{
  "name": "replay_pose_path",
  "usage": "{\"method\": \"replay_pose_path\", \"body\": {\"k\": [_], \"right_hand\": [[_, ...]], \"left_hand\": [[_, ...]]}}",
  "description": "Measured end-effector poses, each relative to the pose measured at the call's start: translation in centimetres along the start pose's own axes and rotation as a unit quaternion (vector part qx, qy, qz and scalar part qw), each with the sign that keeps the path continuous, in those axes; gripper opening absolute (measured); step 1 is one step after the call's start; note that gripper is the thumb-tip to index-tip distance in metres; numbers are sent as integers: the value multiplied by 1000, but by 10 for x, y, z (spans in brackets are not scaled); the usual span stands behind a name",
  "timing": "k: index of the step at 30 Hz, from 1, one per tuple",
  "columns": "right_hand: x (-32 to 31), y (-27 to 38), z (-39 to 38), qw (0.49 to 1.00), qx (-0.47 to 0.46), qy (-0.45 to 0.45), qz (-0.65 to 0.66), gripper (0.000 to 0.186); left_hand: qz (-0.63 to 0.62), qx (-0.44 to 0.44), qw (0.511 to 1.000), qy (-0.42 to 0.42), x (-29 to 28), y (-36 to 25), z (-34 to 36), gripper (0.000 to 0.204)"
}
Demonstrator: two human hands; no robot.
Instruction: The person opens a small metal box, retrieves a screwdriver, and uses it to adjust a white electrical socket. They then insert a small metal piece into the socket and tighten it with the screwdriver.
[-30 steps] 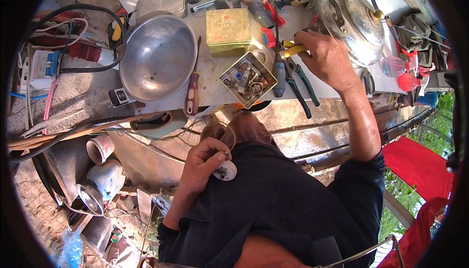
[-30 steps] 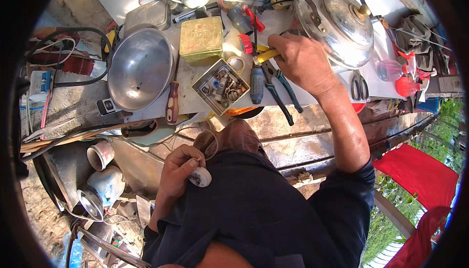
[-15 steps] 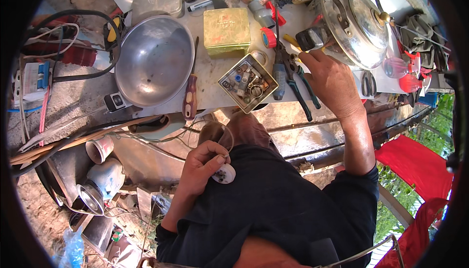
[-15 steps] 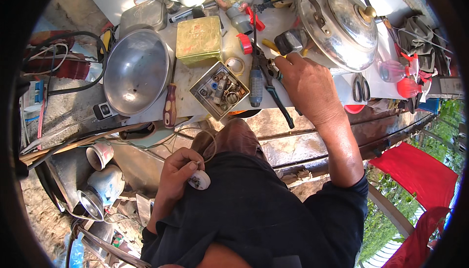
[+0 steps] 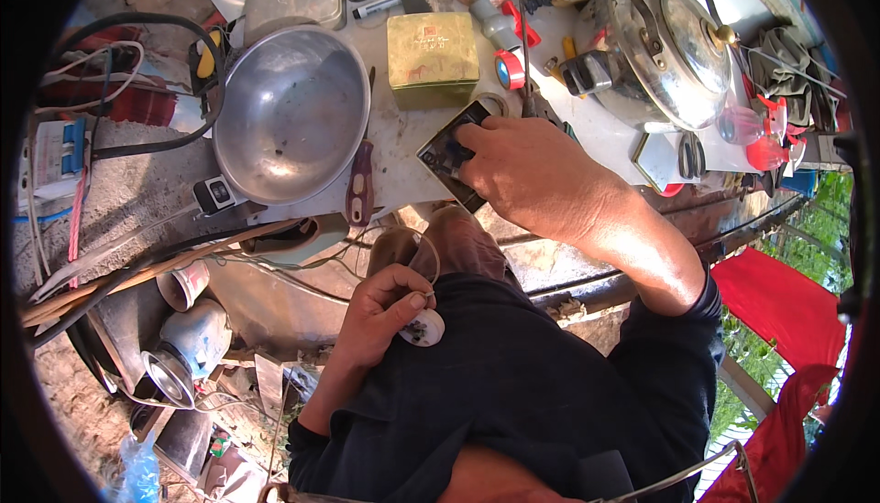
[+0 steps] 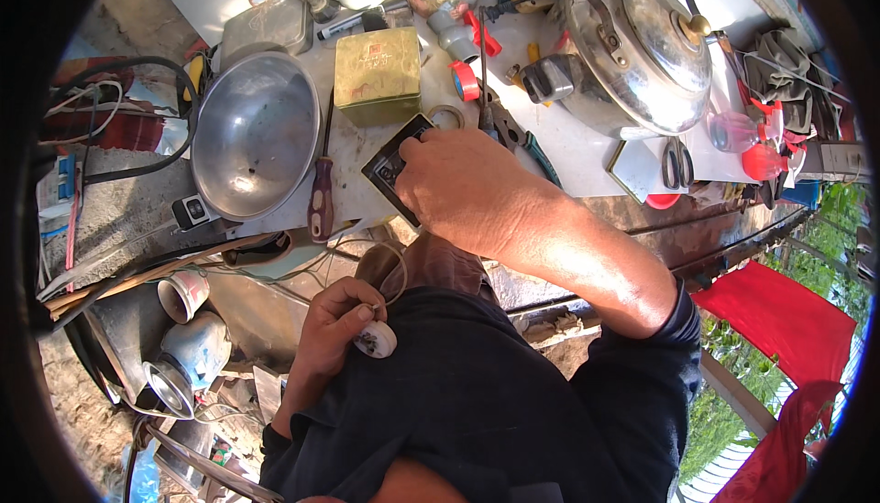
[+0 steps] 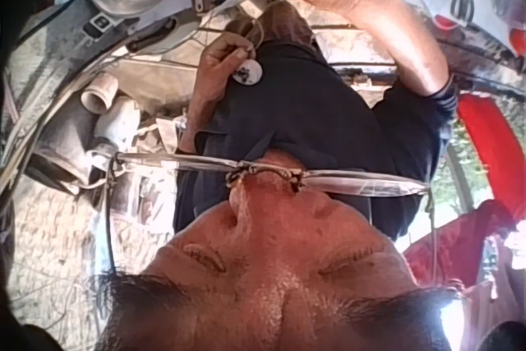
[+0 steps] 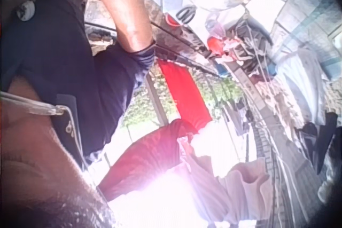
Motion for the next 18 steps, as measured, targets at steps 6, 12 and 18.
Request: {"method": "replay_pose_path", "body": {"k": [6, 12, 18], "right_hand": [[7, 6, 32, 988, -40, 85, -120, 10], [-6, -6, 30, 993, -37, 47, -103, 11], [-22, -47, -7, 956, 41, -74, 282, 15]], "left_hand": [[-2, 2, 1000, 6, -5, 0, -3, 12], [-3, 20, 1000, -2, -9, 1, -7, 12], [1, 18, 1000, -8, -10, 0, -8, 12]]}}
Point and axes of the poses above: each hand's wrist, its own z-axis towards the middle knuckle, its own x-axis out of the palm, y = z × x, the point moved 1 cm from there along z, towards the middle knuckle, and after that the axes turned 10 degrees about x, right-handed, at the moved point
